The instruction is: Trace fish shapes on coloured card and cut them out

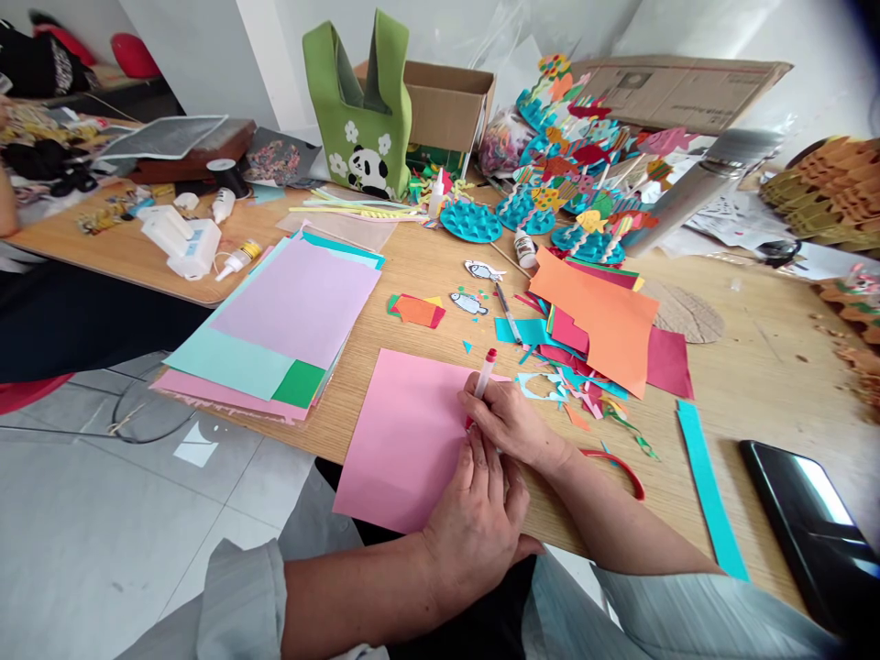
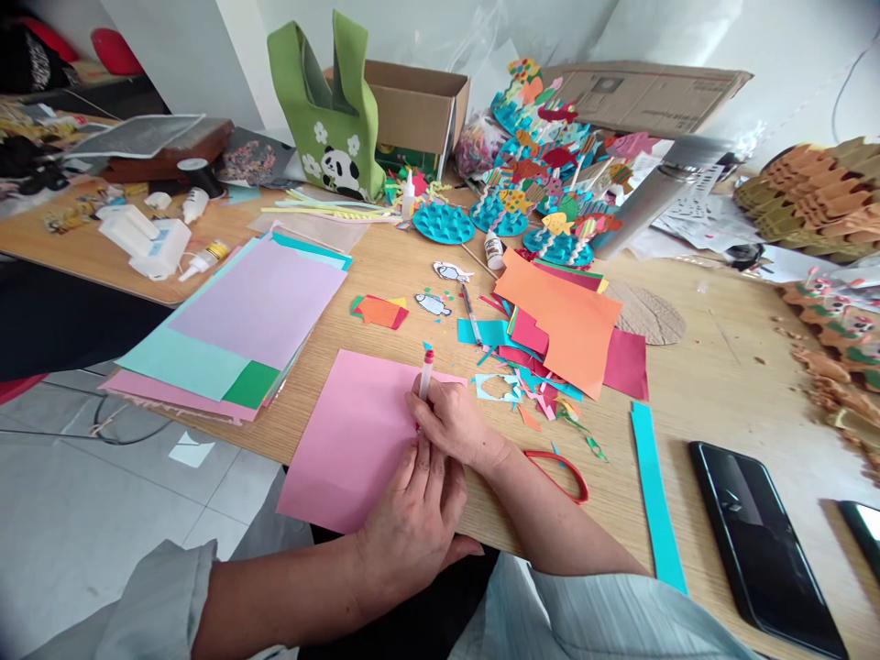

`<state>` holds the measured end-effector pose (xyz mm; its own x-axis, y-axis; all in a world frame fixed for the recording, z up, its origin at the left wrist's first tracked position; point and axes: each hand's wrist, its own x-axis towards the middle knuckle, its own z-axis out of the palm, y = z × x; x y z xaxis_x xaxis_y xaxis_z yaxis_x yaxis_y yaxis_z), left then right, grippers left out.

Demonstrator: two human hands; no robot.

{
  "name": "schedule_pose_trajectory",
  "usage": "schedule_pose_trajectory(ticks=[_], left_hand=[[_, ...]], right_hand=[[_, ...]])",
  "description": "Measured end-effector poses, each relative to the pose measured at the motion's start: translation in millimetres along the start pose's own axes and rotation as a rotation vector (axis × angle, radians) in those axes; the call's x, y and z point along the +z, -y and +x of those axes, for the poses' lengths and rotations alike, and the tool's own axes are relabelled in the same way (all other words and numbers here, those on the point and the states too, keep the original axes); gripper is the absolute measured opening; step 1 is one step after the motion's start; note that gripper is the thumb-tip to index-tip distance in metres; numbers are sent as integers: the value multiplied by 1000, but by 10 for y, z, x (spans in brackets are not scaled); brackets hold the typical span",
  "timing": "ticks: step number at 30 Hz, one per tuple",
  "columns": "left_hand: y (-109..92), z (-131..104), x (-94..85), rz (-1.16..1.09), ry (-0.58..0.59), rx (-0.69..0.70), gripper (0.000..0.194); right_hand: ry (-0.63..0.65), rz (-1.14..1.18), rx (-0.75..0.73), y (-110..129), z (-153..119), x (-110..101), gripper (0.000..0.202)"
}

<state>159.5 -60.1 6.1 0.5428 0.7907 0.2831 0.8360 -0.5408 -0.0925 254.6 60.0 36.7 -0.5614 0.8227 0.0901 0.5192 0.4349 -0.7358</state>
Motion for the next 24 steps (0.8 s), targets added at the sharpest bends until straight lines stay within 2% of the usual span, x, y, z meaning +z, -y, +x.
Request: schedule_pose_trajectory(ticks=[3, 8, 11, 14, 18, 21, 24], left_hand=[[10, 4, 4, 7, -3, -4, 87], [41, 8, 19, 37, -31, 22, 87], [63, 22, 1, 34, -27, 35, 89], [124, 74, -73, -9, 35, 30, 87], [290, 199, -246, -173, 133, -4, 67], [417, 284, -363, -274, 176, -16, 53], [501, 336, -411, -324, 220, 14, 44]], right_hand=[[-75, 65, 2, 6, -19, -1, 29], [-509, 250, 67, 13, -61, -42, 35], [-640, 315, 54, -6, -54, -76, 31], [-631, 383, 14, -18, -24, -132, 27], [-576, 423, -43, 39, -36, -315, 31], [-556, 386, -47, 144, -164, -526, 28], [-528, 247, -7, 230, -411, -688, 23]])
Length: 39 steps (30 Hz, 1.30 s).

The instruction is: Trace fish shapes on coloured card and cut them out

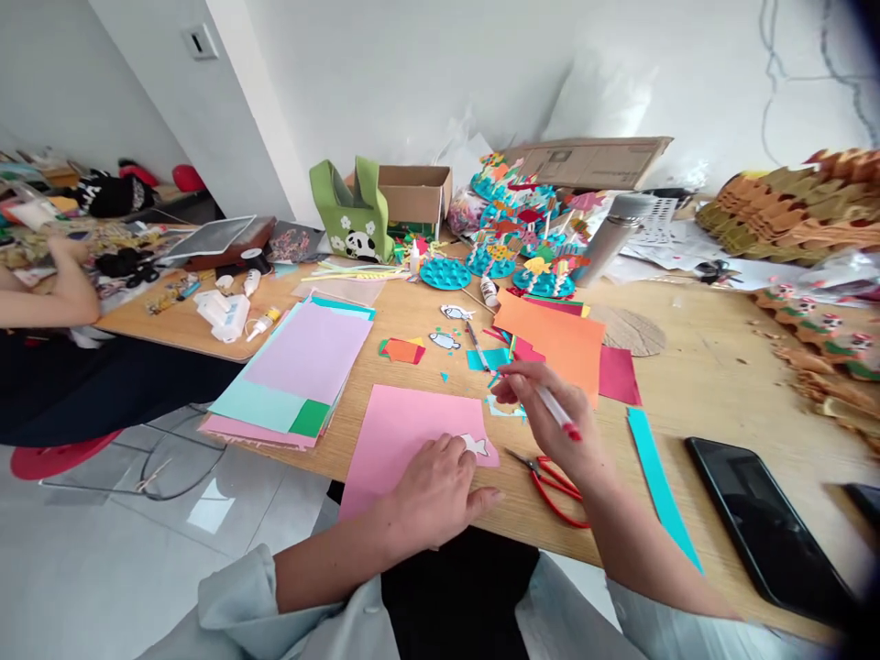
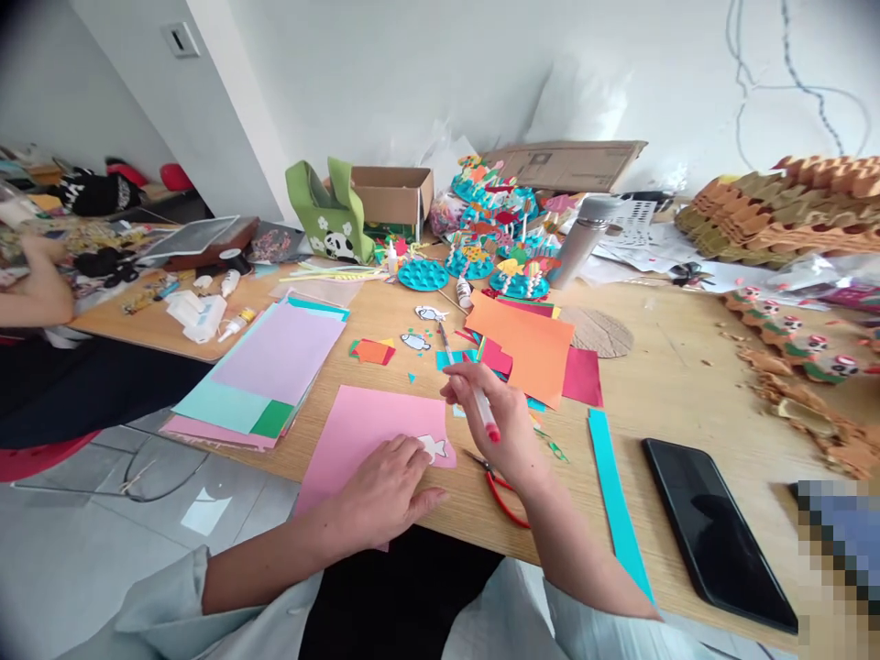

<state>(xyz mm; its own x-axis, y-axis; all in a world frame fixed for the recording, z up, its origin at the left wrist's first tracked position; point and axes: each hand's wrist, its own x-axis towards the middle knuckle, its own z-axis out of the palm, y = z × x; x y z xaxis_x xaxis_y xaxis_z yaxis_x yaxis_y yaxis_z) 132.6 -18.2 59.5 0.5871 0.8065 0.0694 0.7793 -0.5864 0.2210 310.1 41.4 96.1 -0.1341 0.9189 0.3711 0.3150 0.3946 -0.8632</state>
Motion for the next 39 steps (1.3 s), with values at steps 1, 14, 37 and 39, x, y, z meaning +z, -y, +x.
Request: schedule_pose_trajectory(ticks=[1, 14, 37, 39], left_hand=[[17, 8, -9, -6, 4, 13, 42], [74, 4, 15, -51, 17, 44, 36], [534, -451, -125, -349, -55, -132, 34], [533, -463, -109, -371, -58, -138, 34]], right_hand=[[8, -65, 11, 21, -74, -61, 21], [277, -553, -176, -258, -627, 112, 35], [417, -612, -166, -413, -591, 137, 36], [418, -604, -152, -426, -610, 134, 36]])
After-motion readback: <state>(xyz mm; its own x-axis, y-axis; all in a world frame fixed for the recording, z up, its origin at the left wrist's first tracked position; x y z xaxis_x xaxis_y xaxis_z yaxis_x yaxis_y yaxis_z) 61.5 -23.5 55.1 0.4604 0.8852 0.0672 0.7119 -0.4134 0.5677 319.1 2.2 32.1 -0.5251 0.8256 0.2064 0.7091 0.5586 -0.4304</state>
